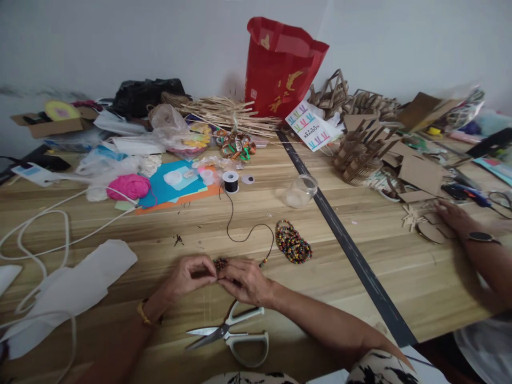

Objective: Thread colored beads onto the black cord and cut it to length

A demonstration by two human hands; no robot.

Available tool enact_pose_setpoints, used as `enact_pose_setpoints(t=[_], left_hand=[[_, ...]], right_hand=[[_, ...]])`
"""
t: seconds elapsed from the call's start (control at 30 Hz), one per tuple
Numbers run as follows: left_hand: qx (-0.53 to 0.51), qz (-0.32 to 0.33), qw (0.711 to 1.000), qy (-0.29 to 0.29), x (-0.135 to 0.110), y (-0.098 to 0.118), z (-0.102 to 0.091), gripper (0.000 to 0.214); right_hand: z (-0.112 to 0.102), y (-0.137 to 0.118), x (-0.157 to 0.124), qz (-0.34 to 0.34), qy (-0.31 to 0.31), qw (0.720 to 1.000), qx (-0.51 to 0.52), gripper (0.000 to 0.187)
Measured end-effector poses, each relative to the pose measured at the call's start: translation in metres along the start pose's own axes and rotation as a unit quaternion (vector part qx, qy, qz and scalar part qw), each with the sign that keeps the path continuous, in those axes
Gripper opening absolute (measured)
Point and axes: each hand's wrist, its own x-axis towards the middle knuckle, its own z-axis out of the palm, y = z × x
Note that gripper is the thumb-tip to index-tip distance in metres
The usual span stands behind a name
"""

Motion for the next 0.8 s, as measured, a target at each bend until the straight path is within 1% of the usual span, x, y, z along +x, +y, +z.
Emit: enact_pose_setpoints(t=[0.13,0.23,0.4,0.57,0.7,0.8], left_hand=[[0.005,0.005,1.000,0.000,0.0000,0.0016,0.0009,0.004],[0.009,0.001,1.000,0.000,0.0001,0.0013,0.0016,0.004],[0.010,0.002,1.000,0.005,0.0001,-0.0017,0.0020,0.003],[-0.005,0.000,1.000,0.004,0.0001,0.0001,0.0009,0.005],[-0.016,-0.003,1.000,0.006,0.0001,0.0002,-0.0003,0.005],[-0.045,-0.007,0.999,0.009,0.0002,-0.0031,-0.0019,0.006]], right_hand=[[-0.0015,-0.0006,0.0008,-0.019,0.005,1.000,-0.022,0.008],[-0.0010,0.0003,0.0005,-0.027,0.009,0.999,-0.015,0.008],[0.0002,0.0022,-0.0005,-0.015,-0.002,1.000,-0.008,0.009],[-0.0006,0.0015,0.0004,-0.004,-0.001,1.000,-0.012,0.011],[-0.0012,-0.0008,0.0019,0.008,0.006,1.000,-0.016,0.011],[-0.0018,-0.0021,0.0032,0.007,0.017,1.000,-0.017,0.012]])
